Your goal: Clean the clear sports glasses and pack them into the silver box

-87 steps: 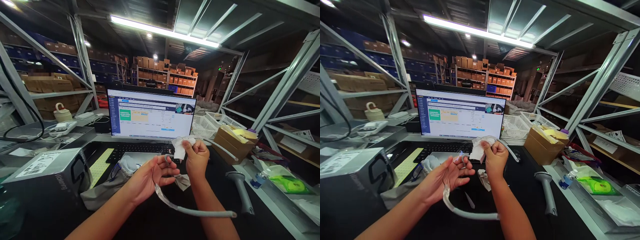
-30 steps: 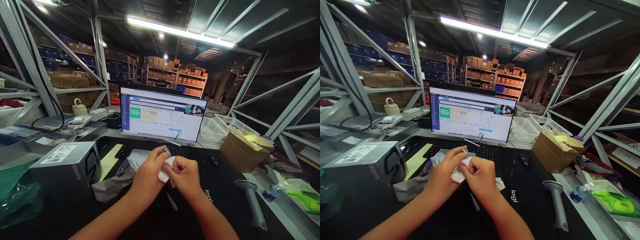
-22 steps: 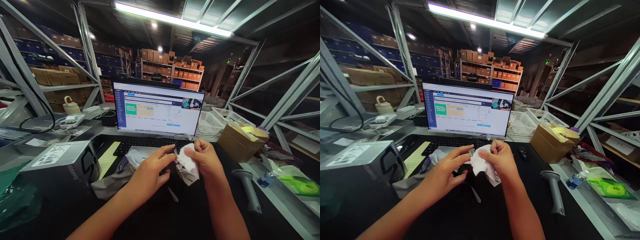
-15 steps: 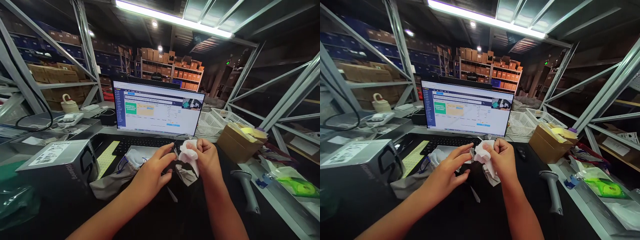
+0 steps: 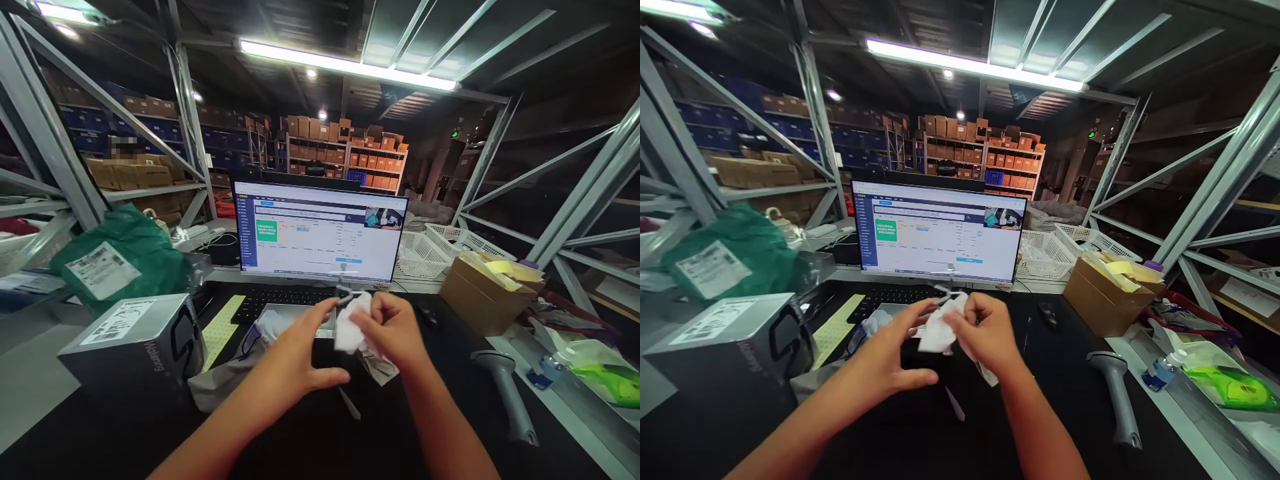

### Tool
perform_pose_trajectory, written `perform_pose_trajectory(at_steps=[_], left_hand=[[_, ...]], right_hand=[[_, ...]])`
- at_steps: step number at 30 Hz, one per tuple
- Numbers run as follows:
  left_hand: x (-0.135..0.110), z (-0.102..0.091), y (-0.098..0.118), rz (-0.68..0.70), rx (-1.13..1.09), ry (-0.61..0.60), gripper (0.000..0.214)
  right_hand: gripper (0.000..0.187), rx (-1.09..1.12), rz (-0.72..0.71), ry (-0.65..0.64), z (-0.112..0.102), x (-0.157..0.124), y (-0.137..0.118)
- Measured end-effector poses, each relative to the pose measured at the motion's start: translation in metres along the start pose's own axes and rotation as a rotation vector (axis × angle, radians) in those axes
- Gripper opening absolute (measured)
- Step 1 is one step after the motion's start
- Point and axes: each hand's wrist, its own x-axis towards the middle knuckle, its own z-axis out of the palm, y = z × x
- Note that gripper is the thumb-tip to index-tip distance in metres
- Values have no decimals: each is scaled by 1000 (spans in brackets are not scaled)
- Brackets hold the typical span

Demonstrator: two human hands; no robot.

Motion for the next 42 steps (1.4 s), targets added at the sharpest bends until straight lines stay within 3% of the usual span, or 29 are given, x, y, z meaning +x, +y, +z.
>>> perform_pose_trajectory(at_steps=[2,5,7,9,11,14,16,19,22,27,34,39,42], left_hand=[[-2,-13,-2,-32,77,-59,67],[-4,-35,2,48,291,101,31],[-5,-43,10,182,409,179,44],[-7,-44,20,292,455,121,64],[-8,-40,27,351,425,-16,75],[-6,-33,29,347,324,-174,68],[-4,-30,26,296,305,-190,52],[-2,-27,21,234,376,-131,29],[-1,-26,18,256,400,-42,19],[1,-26,15,264,274,147,19],[0,-20,18,282,214,319,17],[1,-17,19,267,190,361,16],[2,-14,20,218,168,361,13]], right_hand=[[49,84,26,-10,-25,4,1],[48,152,67,-209,-56,3,-1],[46,121,48,-340,-66,0,-4],[44,15,-27,-434,-66,-2,-9],[42,-91,-103,-543,-59,-3,-13],[40,-156,-158,-687,-46,-4,-19],[37,-172,-154,-731,-37,-5,-21],[33,-203,-139,-711,-29,-7,-20],[35,-161,-111,-686,-23,-7,-16],[43,12,-34,-644,-24,-1,-11],[50,149,-12,-657,-48,11,-3],[53,204,37,-643,-59,11,8],[56,330,140,-550,-54,10,12]])
